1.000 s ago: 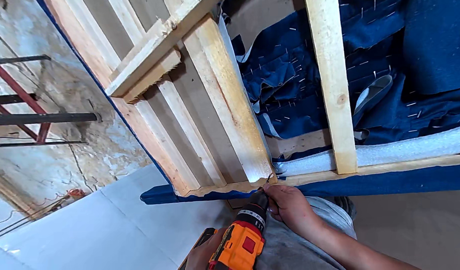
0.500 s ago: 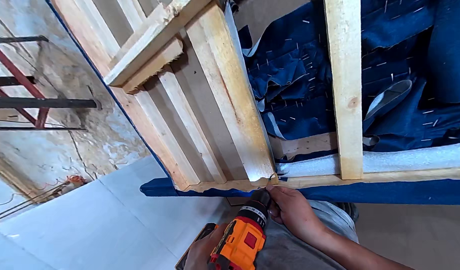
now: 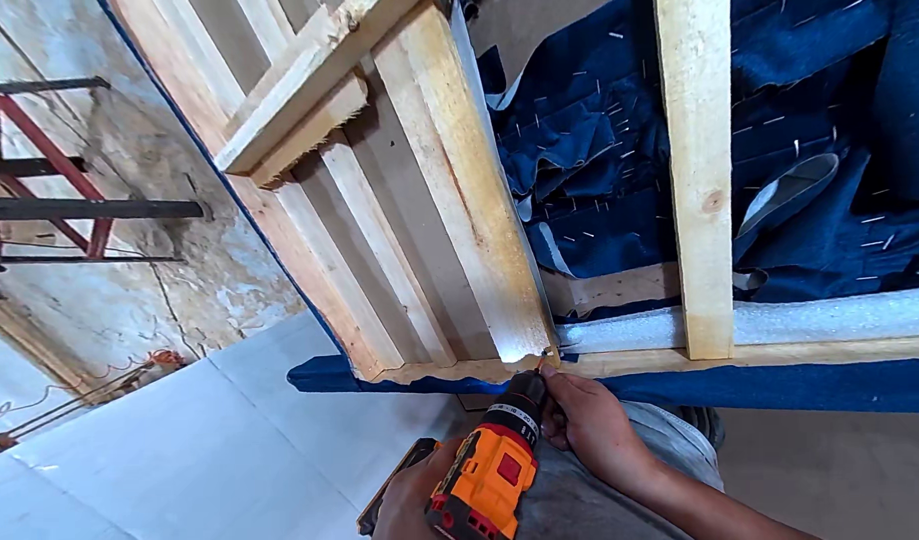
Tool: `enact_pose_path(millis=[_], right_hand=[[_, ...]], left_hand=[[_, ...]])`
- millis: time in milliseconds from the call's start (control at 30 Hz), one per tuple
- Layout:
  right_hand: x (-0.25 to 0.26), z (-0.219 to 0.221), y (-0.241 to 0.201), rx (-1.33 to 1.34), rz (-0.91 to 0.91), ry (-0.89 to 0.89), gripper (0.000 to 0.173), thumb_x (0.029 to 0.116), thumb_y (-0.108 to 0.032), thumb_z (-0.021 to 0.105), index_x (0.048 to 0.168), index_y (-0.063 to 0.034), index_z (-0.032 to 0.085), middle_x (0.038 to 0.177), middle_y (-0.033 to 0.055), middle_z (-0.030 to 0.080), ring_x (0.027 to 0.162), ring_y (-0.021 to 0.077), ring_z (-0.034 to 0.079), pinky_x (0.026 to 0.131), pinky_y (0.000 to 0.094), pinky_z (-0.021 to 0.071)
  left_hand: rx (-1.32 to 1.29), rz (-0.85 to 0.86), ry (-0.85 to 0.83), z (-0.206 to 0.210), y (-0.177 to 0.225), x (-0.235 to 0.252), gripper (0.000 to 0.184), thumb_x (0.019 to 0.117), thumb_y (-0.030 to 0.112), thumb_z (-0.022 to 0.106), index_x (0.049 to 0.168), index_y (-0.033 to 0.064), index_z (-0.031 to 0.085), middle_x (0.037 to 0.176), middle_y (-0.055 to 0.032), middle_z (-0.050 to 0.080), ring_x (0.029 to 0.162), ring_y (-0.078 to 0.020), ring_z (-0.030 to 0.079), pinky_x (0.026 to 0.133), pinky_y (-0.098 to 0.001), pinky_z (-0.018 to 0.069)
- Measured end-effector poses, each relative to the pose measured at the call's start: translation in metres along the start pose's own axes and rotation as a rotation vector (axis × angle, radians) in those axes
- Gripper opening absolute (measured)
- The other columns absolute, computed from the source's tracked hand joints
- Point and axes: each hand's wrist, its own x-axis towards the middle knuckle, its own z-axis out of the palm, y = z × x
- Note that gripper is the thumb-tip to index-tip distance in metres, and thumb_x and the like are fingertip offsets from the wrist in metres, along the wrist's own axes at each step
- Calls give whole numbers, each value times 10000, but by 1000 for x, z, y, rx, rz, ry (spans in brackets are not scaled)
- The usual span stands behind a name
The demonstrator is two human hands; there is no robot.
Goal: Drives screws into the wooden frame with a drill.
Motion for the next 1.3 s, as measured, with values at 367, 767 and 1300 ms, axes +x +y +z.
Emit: enact_pose_path(millis=[367,767,1300], right_hand=[[0,-1,1,-4,-12,15,519,1137,-361,328,845,-44,618,588,23,555,478,89,507,469,215,422],[2,-6,5,-8,-28,-29,535,1138,-377,305,876,-39,626,588,27,561,482,95,503,478,230,420],[-16,-141,33,-244,-154,-266,268,1037,-232,587,1214,-82,722,1101,54,735,984,148,690,868,317,573]], left_hand=[[-29,47,58,12,-8,-1,513,807,474,741,1111,61,737,915,-36,774,847,-14,718,763,-238,589],[-92,-72,14,14,-2,-4,485,818,398,778,1162,60,726,957,-66,775,880,-88,739,783,-333,614],[-129,-72,37,17,6,-8,511,800,346,820,1158,-4,717,980,-86,775,915,-66,736,835,-295,612]])
